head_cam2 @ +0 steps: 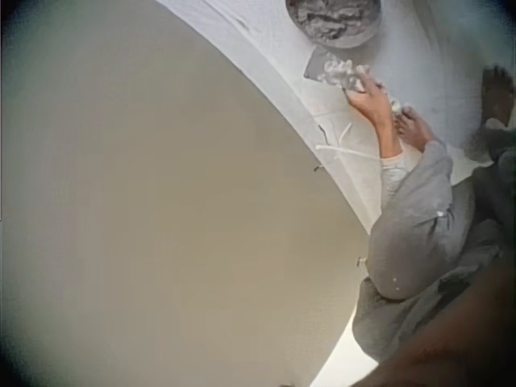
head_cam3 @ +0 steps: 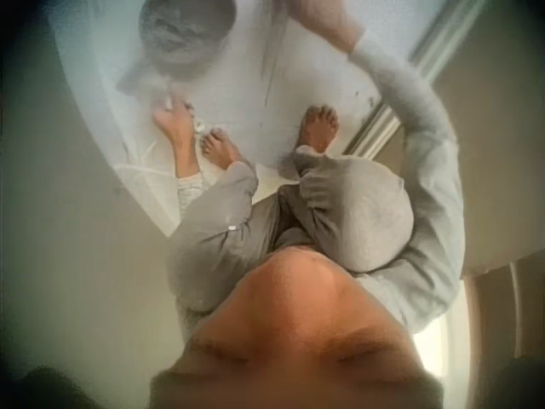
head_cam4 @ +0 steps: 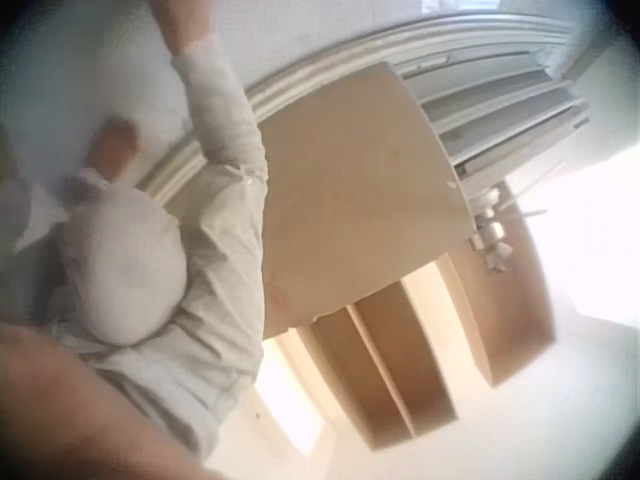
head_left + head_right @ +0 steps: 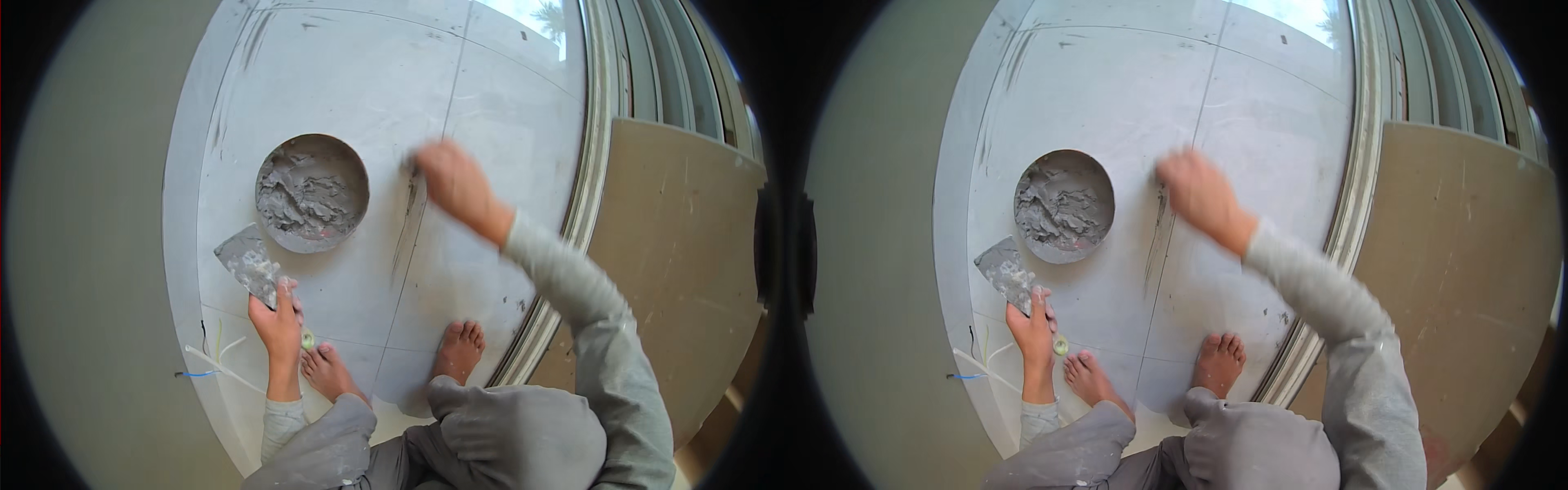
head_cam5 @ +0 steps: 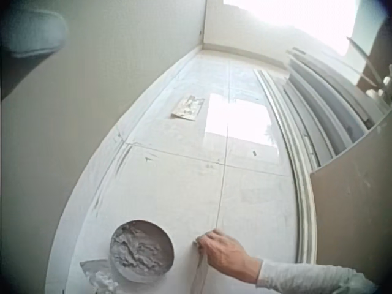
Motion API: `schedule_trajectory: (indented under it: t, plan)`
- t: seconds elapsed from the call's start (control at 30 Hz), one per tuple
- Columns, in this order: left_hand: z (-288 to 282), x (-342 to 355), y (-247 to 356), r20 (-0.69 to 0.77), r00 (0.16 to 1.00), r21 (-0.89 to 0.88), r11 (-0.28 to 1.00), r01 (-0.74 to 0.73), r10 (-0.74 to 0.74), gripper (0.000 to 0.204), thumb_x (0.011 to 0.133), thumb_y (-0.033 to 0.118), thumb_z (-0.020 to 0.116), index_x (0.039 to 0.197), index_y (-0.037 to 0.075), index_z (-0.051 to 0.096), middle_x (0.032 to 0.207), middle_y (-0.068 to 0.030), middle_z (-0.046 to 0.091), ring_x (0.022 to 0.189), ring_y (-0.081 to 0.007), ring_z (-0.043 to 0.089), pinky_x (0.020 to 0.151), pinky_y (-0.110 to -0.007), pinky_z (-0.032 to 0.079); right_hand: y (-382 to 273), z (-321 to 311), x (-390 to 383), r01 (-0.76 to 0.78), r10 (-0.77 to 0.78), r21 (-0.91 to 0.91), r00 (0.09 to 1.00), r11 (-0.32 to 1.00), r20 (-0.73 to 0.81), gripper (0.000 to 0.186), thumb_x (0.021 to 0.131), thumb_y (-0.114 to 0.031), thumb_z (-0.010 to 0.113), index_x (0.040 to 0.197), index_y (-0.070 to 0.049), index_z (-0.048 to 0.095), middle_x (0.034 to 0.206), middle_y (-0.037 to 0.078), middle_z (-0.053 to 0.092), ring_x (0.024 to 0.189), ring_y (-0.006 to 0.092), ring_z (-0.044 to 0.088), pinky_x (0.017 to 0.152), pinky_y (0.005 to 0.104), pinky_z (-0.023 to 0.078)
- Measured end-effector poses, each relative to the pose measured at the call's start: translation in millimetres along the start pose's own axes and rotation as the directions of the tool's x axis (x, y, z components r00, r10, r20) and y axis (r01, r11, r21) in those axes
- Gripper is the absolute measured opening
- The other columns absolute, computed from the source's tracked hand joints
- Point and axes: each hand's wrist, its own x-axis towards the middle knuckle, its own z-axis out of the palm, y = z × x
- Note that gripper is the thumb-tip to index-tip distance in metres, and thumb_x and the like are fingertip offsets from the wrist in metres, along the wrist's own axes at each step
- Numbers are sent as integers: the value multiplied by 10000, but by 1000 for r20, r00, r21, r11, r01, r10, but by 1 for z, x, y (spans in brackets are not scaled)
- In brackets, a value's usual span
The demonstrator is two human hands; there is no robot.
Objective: The person applies grout to the seams between floor tiles using a small hand spatula and a piece of material, picking up the grout mixture from a bowl on the floor.
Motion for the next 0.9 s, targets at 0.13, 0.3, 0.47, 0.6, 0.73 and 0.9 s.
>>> schedule_trajectory:
  t: [0.13, 0.3, 0.47, 0.6, 0.73, 0.9]
  plan:
    - [-48, -6, 6, 162, 986, 27, 999, -40, 35, 211, 1037, 170, 654, 1148, 22, 552, 967, -106, 697, 577, -59, 531, 423, -216, 374, -153, 20, -130, -88, -33, 307, 930, 948, 365, 343, 764, 30, 618, 1099, -40, 603, 969, 135, 621, 970, 351, 602, 856, 440, 546]
    - [-81, -72, 36, 238, 971, 91, 995, -44, 21, 177, 1041, 151, 643, 1111, 11, 561, 921, -108, 718, 581, -57, 537, 474, -224, 413, -148, -41, -110, -211, 169, 329, 974, 920, 153, 304, 802, 73, 604, 1071, -38, 690, 956, 143, 674, 938, 357, 623, 840, 454, 541]
    - [-106, -146, 66, 330, 944, 169, 985, -39, -19, 160, 1050, 158, 611, 1114, 23, 552, 851, -121, 716, 529, -46, 506, 437, -208, 372, -46, -122, 1, -207, 202, -23, 970, 978, -131, 243, 832, 66, 566, 1037, -9, 672, 961, 170, 664, 969, 385, 597, 839, 463, 515]
    - [-153, -140, 70, 382, 924, 154, 986, -66, 2, 152, 1045, 145, 612, 1113, 20, 559, 841, -134, 720, 520, -52, 507, 437, -210, 373, -122, -82, -45, -119, 119, 40, 993, 992, 1, 251, 803, 56, 567, 1034, -23, 626, 999, 169, 634, 993, 385, 589, 836, 466, 518]
    - [-230, -140, 58, 450, 892, 137, 990, -35, -31, 163, 1034, 125, 615, 1134, -2, 592, 822, -133, 719, 525, -58, 518, 448, -218, 385, -299, -37, -157, -177, 79, 305, 948, 936, 307, 261, 796, 45, 584, 1037, -37, 639, 975, 153, 652, 988, 360, 612, 867, 441, 532]
    - [-299, -162, 58, 580, 814, 28, 1000, 8, -22, 175, 1022, 88, 607, 1152, -30, 613, 799, -132, 723, 539, -62, 546, 486, -227, 425, -381, -49, -131, -260, 236, 332, 965, 907, 111, 268, 848, 72, 587, 1067, -39, 694, 1007, 159, 689, 991, 374, 624, 869, 456, 527]
